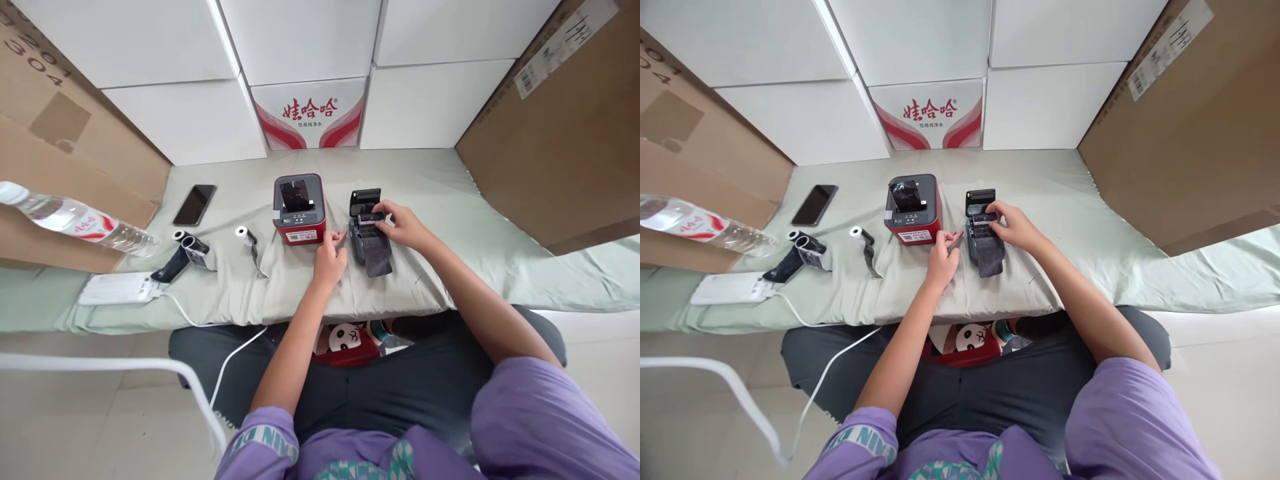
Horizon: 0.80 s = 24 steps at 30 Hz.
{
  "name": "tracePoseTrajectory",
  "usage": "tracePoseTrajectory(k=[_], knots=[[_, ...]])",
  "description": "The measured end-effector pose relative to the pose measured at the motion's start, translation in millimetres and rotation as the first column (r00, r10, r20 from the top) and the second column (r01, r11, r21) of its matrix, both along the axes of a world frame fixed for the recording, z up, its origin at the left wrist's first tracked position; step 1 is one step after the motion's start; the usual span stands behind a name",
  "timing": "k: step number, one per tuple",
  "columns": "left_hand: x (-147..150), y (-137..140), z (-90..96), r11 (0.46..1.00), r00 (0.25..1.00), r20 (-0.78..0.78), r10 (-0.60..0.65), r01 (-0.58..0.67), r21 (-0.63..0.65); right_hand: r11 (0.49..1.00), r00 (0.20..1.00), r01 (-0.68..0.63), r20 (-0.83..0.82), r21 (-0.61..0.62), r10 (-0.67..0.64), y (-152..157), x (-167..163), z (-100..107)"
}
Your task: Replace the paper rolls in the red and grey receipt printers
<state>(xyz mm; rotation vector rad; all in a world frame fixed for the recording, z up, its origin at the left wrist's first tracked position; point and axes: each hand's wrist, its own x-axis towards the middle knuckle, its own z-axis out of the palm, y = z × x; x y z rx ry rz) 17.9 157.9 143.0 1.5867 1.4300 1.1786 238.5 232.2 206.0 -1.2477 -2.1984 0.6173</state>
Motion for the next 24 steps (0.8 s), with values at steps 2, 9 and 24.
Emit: tracePoseTrajectory(k=[2, 9, 24], knots=[[-0.1, -0.8, 1.0, 1.000, 1.000, -0.006, 0.003, -0.003, -0.011, 1.000, 1.000, -0.001, -0.001, 0.026, 0.001, -0.3, -1.6, -1.3], [-0.2, -3.0, 7.2, 0.999, 1.000, -0.011, -0.001, 0.000, -0.055, 0.997, 1.000, -0.004, 0.020, 0.072, 0.003, 5.2, -7.2, -14.6], [-1.4, -1.3, 0.0, 0.999, 0.996, -0.082, -0.019, 0.022, 0.031, 0.972, 0.949, 0.231, 0.210, 0.047, -0.236, 4.4, -20.5, -14.8]])
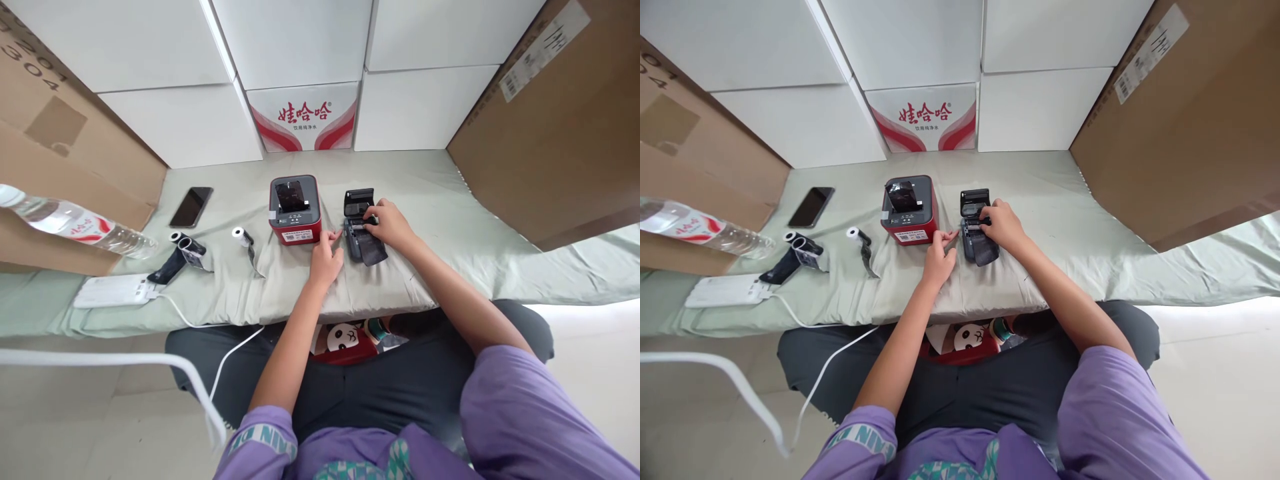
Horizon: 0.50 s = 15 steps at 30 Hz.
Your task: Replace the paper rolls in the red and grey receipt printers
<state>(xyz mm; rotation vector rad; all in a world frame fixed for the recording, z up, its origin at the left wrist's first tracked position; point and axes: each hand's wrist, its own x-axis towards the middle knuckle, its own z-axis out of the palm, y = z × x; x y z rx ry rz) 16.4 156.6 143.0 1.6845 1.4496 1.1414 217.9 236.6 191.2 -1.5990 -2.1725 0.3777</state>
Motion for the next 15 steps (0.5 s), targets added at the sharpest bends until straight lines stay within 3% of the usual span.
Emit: tracePoseTrajectory(k=[4, 8, 11, 15], knots=[[-0.3, -3.6, 2.3, 0.959, 0.966, -0.225, -0.129, 0.179, 0.218, 0.999, 0.995, -0.023, -0.094, 0.033, 0.026, 6.2, 2.2, 2.3], [2.1, -5.1, 1.1, 0.885, 0.843, -0.504, -0.186, 0.367, 0.288, 0.980, 0.959, -0.001, -0.278, 0.201, 0.059, 18.7, 5.0, 0.4], [2.7, -4.6, -1.1, 0.852, 0.820, -0.545, -0.171, 0.401, 0.336, 0.977, 0.927, -0.044, -0.356, 0.210, 0.119, 23.3, 4.9, -3.8], [0.3, -4.8, 0.4, 0.845, 0.851, -0.506, -0.141, 0.370, 0.387, 0.972, 0.893, -0.051, -0.425, 0.229, 0.147, 16.9, 5.1, -2.6]])
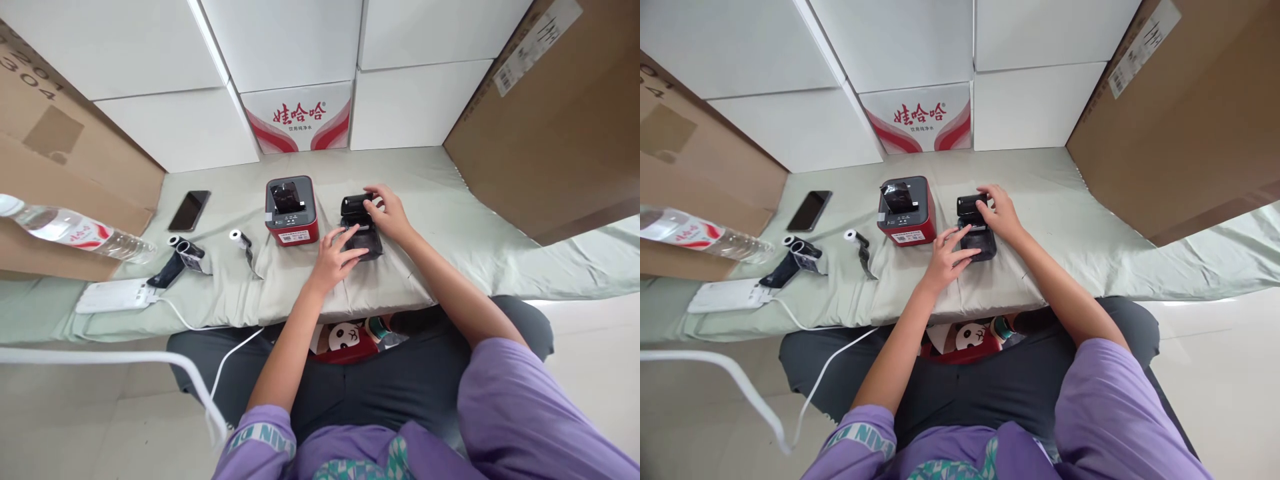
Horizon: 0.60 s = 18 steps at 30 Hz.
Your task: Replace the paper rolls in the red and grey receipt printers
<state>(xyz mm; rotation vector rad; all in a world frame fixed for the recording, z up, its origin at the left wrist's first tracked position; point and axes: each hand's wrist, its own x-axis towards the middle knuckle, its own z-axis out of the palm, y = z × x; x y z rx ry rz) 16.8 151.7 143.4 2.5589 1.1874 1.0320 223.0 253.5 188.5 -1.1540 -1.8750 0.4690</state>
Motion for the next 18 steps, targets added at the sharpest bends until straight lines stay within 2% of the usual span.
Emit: tracePoseTrajectory(k=[6, 10, 12, 14, 18], knots=[[0.3, -0.1, 2.2, 0.998, 1.000, -0.011, -0.011, 0.010, -0.057, 0.997, 0.988, -0.079, 0.130, -0.026, 0.082, -9.6, 6.9, 3.5], [0.3, -1.5, 2.8, 0.998, 0.999, 0.031, 0.011, -0.010, -0.060, 0.984, 0.984, -0.077, 0.150, -0.160, 0.101, -6.1, 12.5, -4.3], [-0.1, -1.3, 2.8, 0.996, 0.997, 0.065, 0.034, -0.029, -0.081, 0.952, 0.984, -0.093, 0.122, -0.293, 0.133, -4.1, 15.4, -7.2], [0.0, 1.0, 1.1, 0.990, 0.991, 0.117, 0.070, -0.055, -0.127, 0.898, 0.982, -0.131, 0.073, -0.419, 0.177, -3.0, 18.7, -8.3], [2.1, 11.6, -7.0, 0.958, 0.949, 0.253, 0.187, -0.120, -0.260, 0.801, 0.971, -0.220, -0.044, -0.557, 0.235, -4.2, 25.7, -7.8]])
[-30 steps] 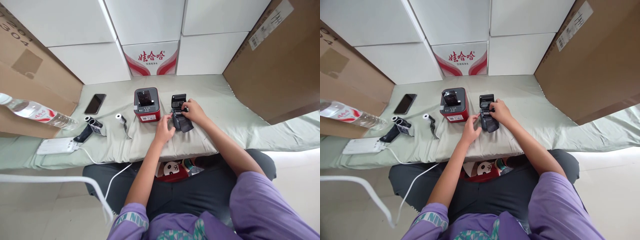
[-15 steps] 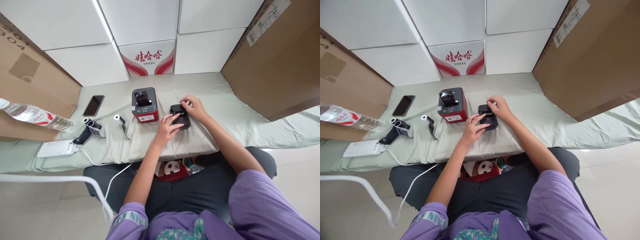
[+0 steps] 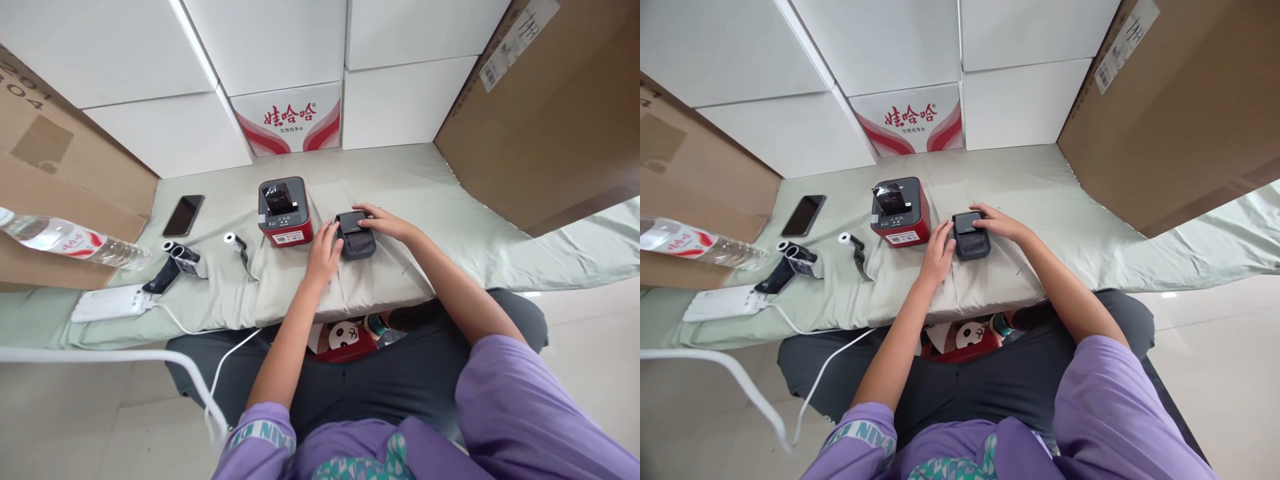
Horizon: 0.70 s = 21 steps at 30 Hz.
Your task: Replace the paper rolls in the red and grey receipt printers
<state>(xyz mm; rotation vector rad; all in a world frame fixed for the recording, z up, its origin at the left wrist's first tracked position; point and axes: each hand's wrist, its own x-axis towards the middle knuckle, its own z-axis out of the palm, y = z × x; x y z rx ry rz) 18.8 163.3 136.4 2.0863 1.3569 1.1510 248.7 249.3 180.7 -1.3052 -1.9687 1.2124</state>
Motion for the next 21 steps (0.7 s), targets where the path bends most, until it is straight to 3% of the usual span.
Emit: tracePoseTrajectory(k=[5, 15, 21], knots=[[2.8, 6.1, -2.7, 0.998, 0.999, 0.032, -0.022, 0.024, -0.066, 0.992, 0.994, -0.047, -0.105, -0.114, 0.035, -2.8, 5.5, -3.3], [4.0, 2.1, 2.9, 0.998, 1.000, -0.013, -0.022, 0.022, -0.059, 0.995, 0.985, -0.100, -0.144, -0.023, 0.096, -5.4, 3.6, -4.7], [2.5, 1.9, -0.3, 0.995, 1.000, 0.013, 0.008, -0.007, -0.098, 0.999, 0.979, -0.023, -0.204, -0.047, 0.013, -4.3, 3.6, -16.5]])
